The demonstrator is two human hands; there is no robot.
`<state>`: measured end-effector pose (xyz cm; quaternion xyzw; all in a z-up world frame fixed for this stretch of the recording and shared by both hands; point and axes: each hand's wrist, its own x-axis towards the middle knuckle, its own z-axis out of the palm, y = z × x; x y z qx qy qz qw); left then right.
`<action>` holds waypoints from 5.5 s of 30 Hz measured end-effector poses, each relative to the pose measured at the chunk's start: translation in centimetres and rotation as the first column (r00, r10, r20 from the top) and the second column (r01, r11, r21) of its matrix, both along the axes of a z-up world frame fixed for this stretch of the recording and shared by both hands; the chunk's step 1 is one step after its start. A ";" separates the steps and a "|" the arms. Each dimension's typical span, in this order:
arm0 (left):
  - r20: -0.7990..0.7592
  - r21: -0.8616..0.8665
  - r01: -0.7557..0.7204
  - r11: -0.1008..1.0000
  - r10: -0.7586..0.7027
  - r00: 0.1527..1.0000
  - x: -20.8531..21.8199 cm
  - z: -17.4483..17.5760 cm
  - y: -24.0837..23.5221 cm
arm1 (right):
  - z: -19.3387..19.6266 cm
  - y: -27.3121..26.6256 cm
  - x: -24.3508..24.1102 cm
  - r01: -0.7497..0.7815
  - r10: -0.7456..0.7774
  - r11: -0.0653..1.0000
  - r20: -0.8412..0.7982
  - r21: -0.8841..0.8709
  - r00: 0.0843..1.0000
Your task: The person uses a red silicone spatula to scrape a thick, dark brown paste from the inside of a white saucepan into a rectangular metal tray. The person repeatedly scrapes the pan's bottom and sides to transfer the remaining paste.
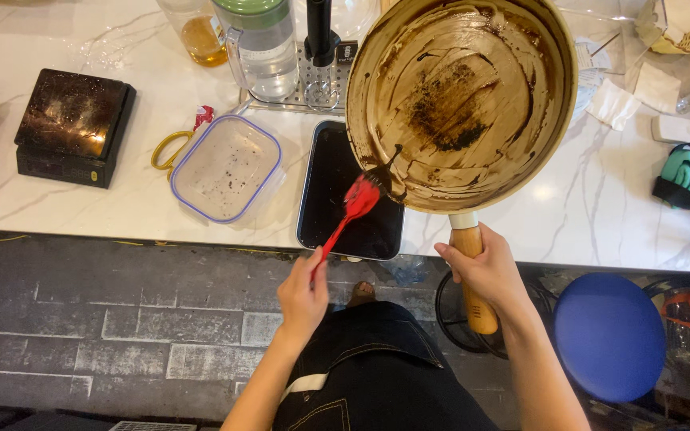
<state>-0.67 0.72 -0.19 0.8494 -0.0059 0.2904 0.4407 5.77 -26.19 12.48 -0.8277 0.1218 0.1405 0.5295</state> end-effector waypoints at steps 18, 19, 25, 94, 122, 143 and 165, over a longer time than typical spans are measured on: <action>-0.168 -0.972 0.001 0.236 -0.694 0.700 3.6 -0.5 -0.4 | 0.5 0.0 0.1 -0.031 0.031 0.999 0.007 0.010 0.999; -0.204 -0.962 -0.016 0.272 -0.679 0.705 3.2 -1.0 -0.4 | 0.4 0.0 0.1 -0.028 0.028 1.000 0.007 0.015 1.000; -0.352 -0.894 -0.069 0.443 -0.597 0.721 -1.2 -4.2 3.8 | -0.2 -0.3 0.5 -0.011 0.012 1.000 0.036 -0.028 0.999; 0.156 0.472 0.068 0.879 -0.159 0.975 12.5 6.0 6.7 | -2.0 -1.3 2.4 -0.051 0.339 0.845 0.461 -0.532 0.820; -0.205 -0.168 0.403 0.900 -0.432 0.878 9.8 1.5 9.3 | -3.6 1.3 3.6 -0.006 0.272 0.868 0.465 -0.496 0.843; 0.022 0.283 0.190 0.940 -0.204 0.979 9.3 5.2 8.4 | -2.5 -2.6 0.6 0.036 0.323 0.756 0.421 -0.653 0.848; 0.040 0.427 0.257 0.867 -0.301 0.953 8.3 6.6 7.4 | -3.8 -0.1 1.0 0.032 0.306 0.842 0.525 -0.538 0.794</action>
